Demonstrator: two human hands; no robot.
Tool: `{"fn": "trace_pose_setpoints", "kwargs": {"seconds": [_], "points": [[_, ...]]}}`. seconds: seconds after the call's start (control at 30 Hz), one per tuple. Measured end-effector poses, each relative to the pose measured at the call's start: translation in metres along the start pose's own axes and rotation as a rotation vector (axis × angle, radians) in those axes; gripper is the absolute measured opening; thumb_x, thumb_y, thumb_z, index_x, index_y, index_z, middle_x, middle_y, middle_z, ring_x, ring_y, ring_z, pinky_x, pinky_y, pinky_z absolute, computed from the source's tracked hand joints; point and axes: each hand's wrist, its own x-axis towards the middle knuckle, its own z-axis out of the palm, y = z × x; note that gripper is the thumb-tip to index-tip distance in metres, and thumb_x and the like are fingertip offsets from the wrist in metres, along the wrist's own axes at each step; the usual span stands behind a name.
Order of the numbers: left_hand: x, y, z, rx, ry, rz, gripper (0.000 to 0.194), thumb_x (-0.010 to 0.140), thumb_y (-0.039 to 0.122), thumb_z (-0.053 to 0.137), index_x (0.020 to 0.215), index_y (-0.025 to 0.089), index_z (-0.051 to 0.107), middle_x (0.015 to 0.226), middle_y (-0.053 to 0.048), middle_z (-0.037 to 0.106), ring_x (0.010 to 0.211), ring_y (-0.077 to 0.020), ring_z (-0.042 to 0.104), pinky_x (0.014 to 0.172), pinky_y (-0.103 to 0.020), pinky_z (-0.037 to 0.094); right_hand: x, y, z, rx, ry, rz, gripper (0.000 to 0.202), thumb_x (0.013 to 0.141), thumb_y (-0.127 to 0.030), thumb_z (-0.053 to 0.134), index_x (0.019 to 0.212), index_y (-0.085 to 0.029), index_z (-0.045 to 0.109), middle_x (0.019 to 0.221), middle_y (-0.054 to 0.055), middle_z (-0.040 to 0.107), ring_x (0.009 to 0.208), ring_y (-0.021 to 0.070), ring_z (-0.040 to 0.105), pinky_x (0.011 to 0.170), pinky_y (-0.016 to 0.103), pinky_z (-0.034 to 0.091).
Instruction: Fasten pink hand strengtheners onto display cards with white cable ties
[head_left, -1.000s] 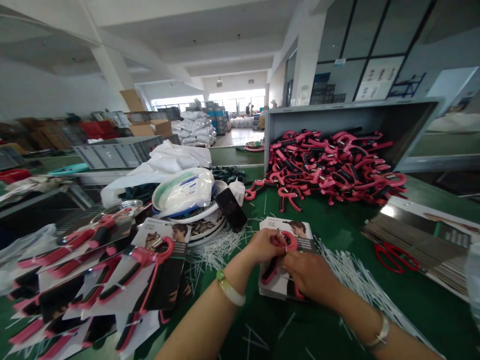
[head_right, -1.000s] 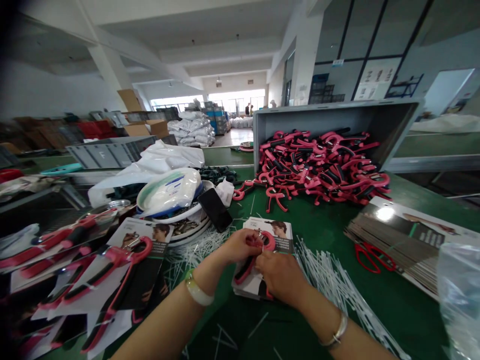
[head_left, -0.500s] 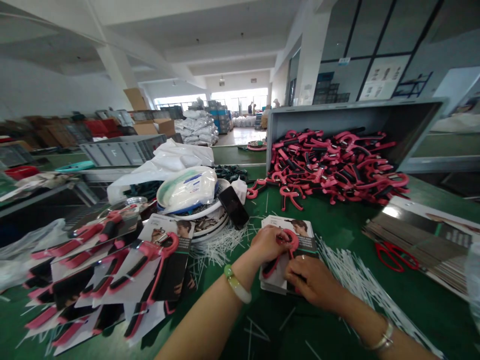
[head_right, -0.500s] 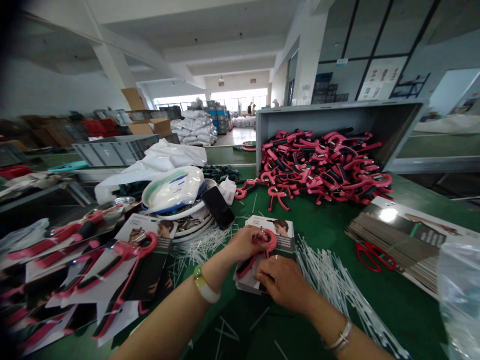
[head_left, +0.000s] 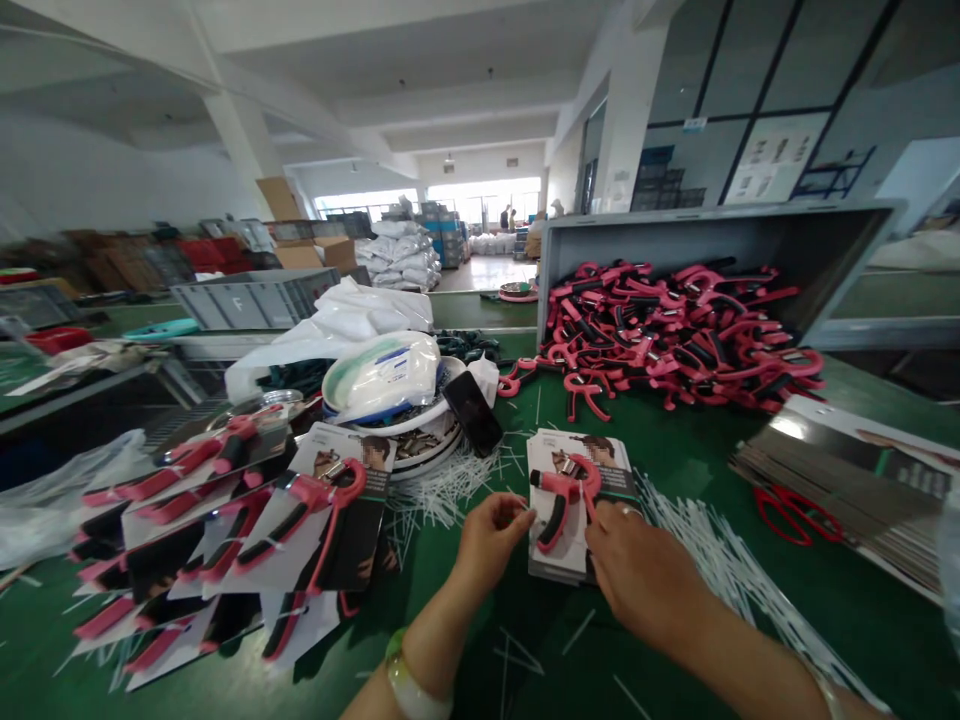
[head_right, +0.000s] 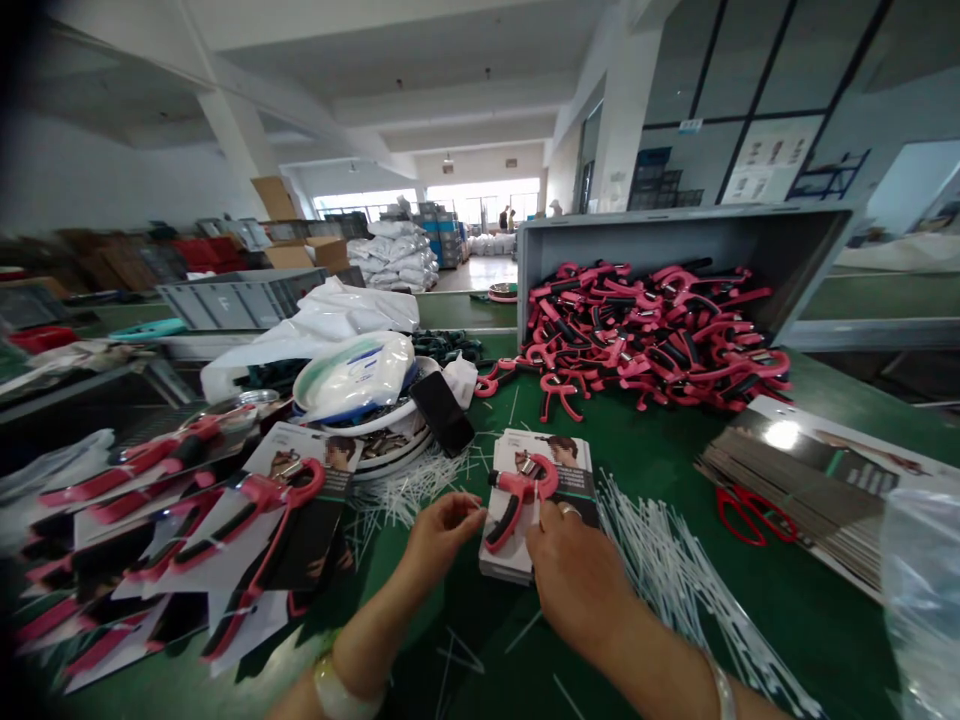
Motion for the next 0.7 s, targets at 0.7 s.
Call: {"fn": "trace_pose_setpoints", "kwargs": {"seconds": [0.7], "points": [[-0.006, 0.006, 0.016, 0.534, 0.045, 0.475, 0.022, 0.088, 0.023, 0.053, 0.098, 0.026, 0.072, 0.08, -0.003, 0.068, 0.068, -0.0111, 0.063, 0.061, -0.018, 0.046, 0.031, 0.01, 0.046, 0.973, 0.373, 0.166, 0.019, 0.081, -0.028, 0.057, 0.098, -0.02, 0.06, 0.084, 0.004, 0.071, 0.075, 0.0191, 0.067, 0.069, 0.031, 0.051]]}}
